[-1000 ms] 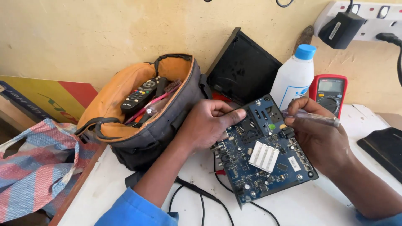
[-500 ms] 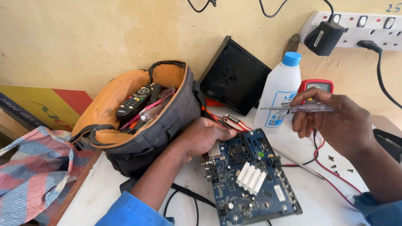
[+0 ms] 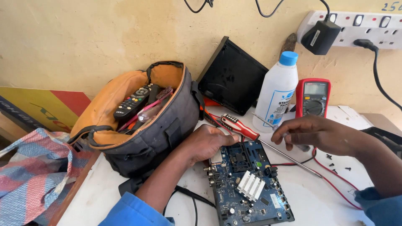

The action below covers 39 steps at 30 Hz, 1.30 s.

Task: Disassembling a circuit board from an electronic device using a screwdriver and pliers on a repair bench.

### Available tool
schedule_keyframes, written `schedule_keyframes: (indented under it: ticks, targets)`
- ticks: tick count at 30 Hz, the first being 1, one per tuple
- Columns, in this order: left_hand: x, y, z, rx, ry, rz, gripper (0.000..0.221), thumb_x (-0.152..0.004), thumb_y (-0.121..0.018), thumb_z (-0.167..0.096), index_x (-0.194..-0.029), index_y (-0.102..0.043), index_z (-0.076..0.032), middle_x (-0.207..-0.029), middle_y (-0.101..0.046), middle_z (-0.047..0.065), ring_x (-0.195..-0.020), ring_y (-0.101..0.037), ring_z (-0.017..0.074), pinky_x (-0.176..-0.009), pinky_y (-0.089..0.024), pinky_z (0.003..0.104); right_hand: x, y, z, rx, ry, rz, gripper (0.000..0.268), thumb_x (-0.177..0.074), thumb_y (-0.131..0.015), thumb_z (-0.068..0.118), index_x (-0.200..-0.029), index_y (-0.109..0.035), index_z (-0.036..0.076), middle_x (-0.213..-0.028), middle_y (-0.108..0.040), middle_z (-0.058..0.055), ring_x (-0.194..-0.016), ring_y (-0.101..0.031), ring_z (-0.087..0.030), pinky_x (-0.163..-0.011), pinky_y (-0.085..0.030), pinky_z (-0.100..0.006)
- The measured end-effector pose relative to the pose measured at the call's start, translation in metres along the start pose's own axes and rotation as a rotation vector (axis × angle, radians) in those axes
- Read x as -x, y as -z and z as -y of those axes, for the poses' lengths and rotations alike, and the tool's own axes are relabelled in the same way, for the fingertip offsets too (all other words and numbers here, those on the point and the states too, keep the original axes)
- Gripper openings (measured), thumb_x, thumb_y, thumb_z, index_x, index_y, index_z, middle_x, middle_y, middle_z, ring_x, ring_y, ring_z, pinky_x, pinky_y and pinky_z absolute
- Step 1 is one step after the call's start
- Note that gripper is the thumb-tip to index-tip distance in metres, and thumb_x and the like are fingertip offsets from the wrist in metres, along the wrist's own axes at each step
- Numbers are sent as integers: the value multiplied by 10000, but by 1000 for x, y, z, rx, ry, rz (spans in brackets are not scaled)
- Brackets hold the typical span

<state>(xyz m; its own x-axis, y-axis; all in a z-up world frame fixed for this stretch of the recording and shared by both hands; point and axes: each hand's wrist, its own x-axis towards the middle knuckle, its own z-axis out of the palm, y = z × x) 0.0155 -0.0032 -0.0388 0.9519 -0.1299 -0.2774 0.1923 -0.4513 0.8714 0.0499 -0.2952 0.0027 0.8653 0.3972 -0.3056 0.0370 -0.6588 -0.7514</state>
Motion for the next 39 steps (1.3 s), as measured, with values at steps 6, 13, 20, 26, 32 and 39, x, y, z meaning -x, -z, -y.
schedule_keyframes:
  ticks: [6, 13, 20, 26, 32, 39]
  targets:
    - [6, -1, -5, -39, 10, -41, 378, -765, -789, -498, -795, -768, -121, -769, -691, -16, -750, -606, 83, -689, -447, 278, -5, -2, 1, 290, -7, -41, 307, -978, -619, 131, -1077, -906, 176, -901, -794, -18, -855, -670, -146, -819, -512, -270]
    - [15, -4, -15, -48, 61, -38, 306, -776, -823, -429, -842, -756, -138, -854, -736, 15, -801, -633, 114, -715, -441, 300, -5, -17, 4, 415, -83, -121, 304, -937, -664, 98, -1096, -863, 264, -1376, -735, 126, -1278, -660, -127, -1078, -552, -297]
    - [29, -3, -22, -230, -4, -95, 330, -696, -812, -437, -893, -817, -172, -830, -762, 78, -975, -741, 248, -863, -555, 349, -4, -56, 27, 712, 125, -429, 291, -923, -673, 406, -1133, -789, 240, -1007, -773, -22, -924, -736, -222, -765, -575, -387]
    - [35, 0, -27, -340, 39, -72, 342, -730, -758, -460, -914, -812, -177, -913, -775, 105, -1055, -733, 290, -925, -552, 392, -11, -76, 32, 758, 183, -418, 348, -939, -667, 377, -1231, -730, 200, -993, -773, -54, -873, -760, -236, -706, -583, -369]
    - [38, 1, -30, -377, 52, -60, 350, -778, -734, -458, -924, -808, -148, -943, -765, 139, -1079, -728, 320, -939, -547, 412, -13, -76, 36, 665, 138, -374, 388, -944, -678, 287, -1305, -696, 146, -1072, -784, -114, -898, -774, -274, -696, -588, -366]
    - [3, 4, 0, -296, 41, -45, 397, -750, -753, -492, -884, -786, -120, -958, -741, 170, -1000, -735, 338, -817, -582, 409, -8, -72, 37, 462, 318, -472, 385, -921, -662, 182, -1291, -691, 82, -1035, -759, -161, -847, -740, -345, -669, -581, -450]
